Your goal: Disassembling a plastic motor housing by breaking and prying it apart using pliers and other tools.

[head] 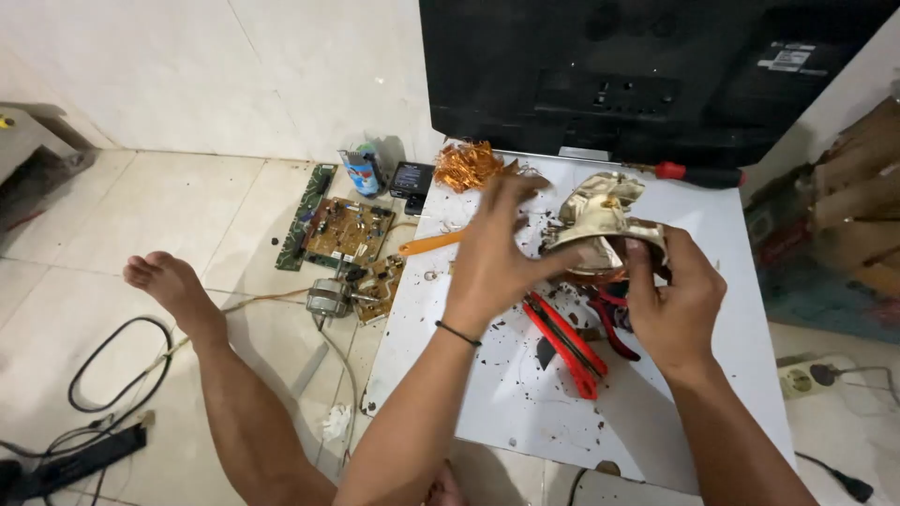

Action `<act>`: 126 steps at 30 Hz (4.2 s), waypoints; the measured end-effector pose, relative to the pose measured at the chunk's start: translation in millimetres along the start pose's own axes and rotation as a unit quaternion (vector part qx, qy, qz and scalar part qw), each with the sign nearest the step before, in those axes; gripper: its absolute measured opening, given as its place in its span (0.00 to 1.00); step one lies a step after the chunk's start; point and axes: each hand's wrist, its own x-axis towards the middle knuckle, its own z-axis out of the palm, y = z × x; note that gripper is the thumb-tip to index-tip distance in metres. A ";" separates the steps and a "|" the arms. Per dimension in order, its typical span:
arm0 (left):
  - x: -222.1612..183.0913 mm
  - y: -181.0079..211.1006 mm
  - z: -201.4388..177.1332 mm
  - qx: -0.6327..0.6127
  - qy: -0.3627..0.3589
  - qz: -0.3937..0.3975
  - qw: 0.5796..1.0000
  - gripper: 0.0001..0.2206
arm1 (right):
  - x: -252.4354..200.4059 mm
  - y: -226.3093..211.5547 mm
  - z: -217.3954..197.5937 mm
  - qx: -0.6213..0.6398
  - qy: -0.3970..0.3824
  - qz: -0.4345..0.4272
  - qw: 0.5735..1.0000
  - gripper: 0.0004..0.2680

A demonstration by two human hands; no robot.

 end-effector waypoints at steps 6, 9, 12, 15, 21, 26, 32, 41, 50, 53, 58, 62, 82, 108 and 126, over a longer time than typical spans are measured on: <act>-15.9 -23.0 35.0 0.216 0.054 0.132 0.966 0.11 | -2.4 -18.5 7.1 0.013 -0.010 0.023 1.000 0.04; -18.9 -8.0 32.0 0.137 0.016 0.105 0.985 0.06 | -3.8 -13.8 3.2 0.013 -0.034 0.009 0.999 0.06; -18.1 -12.4 33.2 0.047 -0.022 0.058 0.997 0.07 | -2.3 -7.8 1.0 0.028 -0.039 0.022 0.999 0.08; -16.5 -7.6 25.0 -0.048 -0.075 0.022 0.996 0.04 | 1.9 -7.2 -1.1 0.058 -0.058 0.040 0.996 0.12; -14.2 -15.0 26.7 -0.129 -0.076 -0.006 0.989 0.04 | 1.2 0.9 1.0 0.128 -0.065 0.093 0.985 0.13; -13.3 -18.5 30.5 -0.148 -0.060 -0.003 0.987 0.08 | 0.6 5.5 1.9 0.160 -0.072 0.132 0.976 0.15; -6.4 -42.0 31.1 -0.139 0.043 0.001 0.989 0.13 | 4.2 1.1 -3.5 0.168 -0.007 0.157 0.973 0.11; -13.2 -36.8 37.1 -0.054 0.143 0.035 0.988 0.16 | -3.3 -5.9 5.8 -0.043 -0.010 0.010 0.999 0.11; -19.1 -36.3 42.3 -0.017 0.122 0.072 0.990 0.16 | -7.8 3.0 8.9 -0.070 -0.095 0.083 0.989 0.14; -18.0 -34.0 43.6 -0.025 0.119 0.077 0.990 0.17 | -7.1 -4.9 8.2 -0.073 -0.093 0.065 0.991 0.13; -19.0 -37.9 46.2 -0.029 0.135 0.075 0.988 0.17 | -6.5 -13.7 11.6 -0.086 -0.064 0.010 0.994 0.09; -18.7 -35.1 43.8 -0.031 0.131 0.085 0.987 0.17 | -5.9 -10.8 18.1 -0.183 -0.028 -0.107 0.977 0.08; -14.7 -44.5 35.0 0.035 -0.002 0.104 0.994 0.14 | 0.6 -11.3 23.6 -0.236 -0.056 -0.212 0.947 0.04; -11.7 -64.6 36.2 0.000 0.165 0.343 0.925 0.13 | -3.2 -11.2 5.4 -0.059 0.029 -0.185 0.981 0.05; -0.9 -63.5 43.2 -0.180 0.128 -0.024 0.975 0.30 | -12.9 -7.5 7.9 0.068 0.035 -0.002 0.997 0.03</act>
